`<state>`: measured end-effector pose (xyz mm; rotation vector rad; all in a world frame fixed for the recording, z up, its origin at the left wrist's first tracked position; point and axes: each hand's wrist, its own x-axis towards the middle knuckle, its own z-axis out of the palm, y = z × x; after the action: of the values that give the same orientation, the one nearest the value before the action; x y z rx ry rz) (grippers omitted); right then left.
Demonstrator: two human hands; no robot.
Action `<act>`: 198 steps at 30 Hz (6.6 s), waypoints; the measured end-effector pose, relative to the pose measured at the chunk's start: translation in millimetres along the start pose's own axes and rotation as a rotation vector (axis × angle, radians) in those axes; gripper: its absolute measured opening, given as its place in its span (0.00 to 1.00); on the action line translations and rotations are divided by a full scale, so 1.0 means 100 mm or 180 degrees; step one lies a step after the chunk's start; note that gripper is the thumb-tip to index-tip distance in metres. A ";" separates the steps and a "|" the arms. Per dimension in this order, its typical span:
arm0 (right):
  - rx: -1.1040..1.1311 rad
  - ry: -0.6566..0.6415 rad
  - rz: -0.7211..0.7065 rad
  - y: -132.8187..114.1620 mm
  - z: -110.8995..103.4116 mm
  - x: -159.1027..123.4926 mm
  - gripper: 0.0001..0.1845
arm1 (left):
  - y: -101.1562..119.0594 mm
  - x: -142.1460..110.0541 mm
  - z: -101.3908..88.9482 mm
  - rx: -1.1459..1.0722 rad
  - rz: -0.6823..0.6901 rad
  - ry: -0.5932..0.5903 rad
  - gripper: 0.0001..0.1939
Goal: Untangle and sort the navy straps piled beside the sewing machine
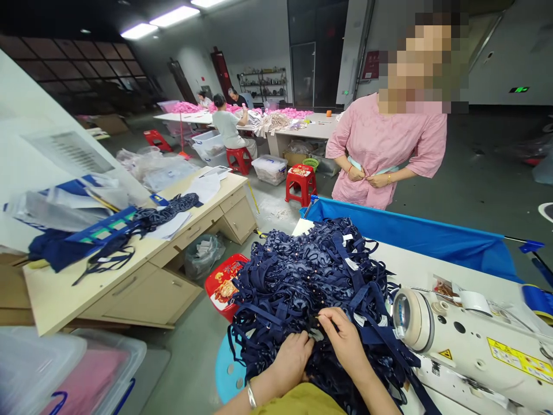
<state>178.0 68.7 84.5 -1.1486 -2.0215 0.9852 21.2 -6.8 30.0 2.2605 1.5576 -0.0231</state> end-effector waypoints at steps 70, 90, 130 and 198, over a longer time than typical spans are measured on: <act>-0.2587 -0.0876 0.0225 0.53 -0.20 -0.09 0.12 | -0.10 0.17 -0.12 0.0916 0.0732 0.0420 0.39; -0.0502 0.0020 0.0554 0.47 -0.04 0.09 0.18 | 0.00 0.22 -0.25 -0.0337 -0.0386 -0.0174 0.76; 0.0355 -0.0674 0.0925 0.52 0.13 0.15 0.14 | 0.00 0.13 0.04 0.0171 -0.0066 0.0217 0.54; -0.0270 -0.0279 0.0440 0.25 0.21 0.37 0.10 | -0.10 0.13 -0.02 0.0583 0.0414 -0.0056 0.36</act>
<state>156.2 103.4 58.0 -1.3263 -2.0931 1.0423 16.9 8.3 25.7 2.4916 1.4490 -0.1552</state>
